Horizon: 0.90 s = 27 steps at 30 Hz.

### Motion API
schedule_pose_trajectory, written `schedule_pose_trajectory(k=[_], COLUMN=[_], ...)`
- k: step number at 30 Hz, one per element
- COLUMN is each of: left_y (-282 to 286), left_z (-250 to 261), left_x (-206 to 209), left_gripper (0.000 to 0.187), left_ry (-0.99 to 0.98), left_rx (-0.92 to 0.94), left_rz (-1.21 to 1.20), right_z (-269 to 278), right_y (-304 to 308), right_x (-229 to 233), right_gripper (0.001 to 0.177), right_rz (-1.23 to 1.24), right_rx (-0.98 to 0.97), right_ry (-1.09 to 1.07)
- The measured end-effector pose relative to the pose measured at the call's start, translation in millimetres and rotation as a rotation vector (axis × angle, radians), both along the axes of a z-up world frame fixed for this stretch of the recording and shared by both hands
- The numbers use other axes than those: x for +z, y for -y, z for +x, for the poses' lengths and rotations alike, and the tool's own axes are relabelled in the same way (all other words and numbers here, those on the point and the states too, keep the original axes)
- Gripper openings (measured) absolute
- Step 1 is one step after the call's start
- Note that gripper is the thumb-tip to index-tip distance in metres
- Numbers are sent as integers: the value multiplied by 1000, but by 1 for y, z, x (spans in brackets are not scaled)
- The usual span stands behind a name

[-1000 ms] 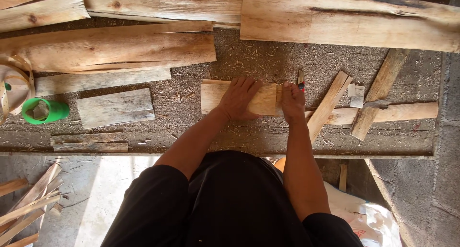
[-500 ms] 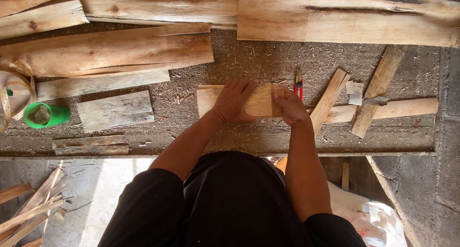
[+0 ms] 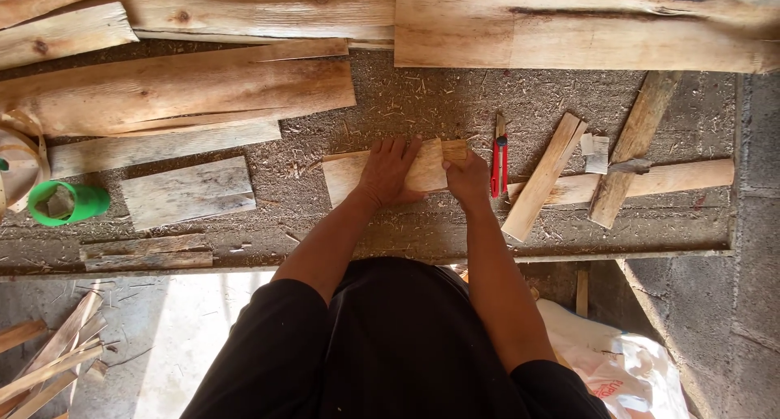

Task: Scoring and cutting thin pieces of wood or bark using a utility knife on a workbench.

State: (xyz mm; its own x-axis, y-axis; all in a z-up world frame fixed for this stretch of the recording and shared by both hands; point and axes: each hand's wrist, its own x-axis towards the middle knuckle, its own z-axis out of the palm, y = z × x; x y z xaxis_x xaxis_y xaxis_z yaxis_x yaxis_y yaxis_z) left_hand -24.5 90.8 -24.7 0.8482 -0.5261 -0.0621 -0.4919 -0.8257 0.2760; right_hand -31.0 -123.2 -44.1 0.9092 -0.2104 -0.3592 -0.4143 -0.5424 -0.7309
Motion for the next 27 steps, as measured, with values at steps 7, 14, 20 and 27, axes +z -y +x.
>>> schedule_pose_trajectory(k=[7,14,20,27], left_y=[-4,-4,-1,-3], left_z=[-4,-9,-7,-4], left_x=[11,6,1,0], left_gripper=[128,129,131,129], left_ry=[-17,16,20,-62], left_rx=[-45,-94,-107,-111], left_rz=[2,-14,39,73], right_z=[3,9,9,18], right_y=[34,21,9,35], right_x=[-18,-38,-26,27], right_gripper=[28,27,17,23], right_rz=[672,668,-413,76], right_rx=[-146,-89,178,-289], right_ry=[-151,-105,112,19])
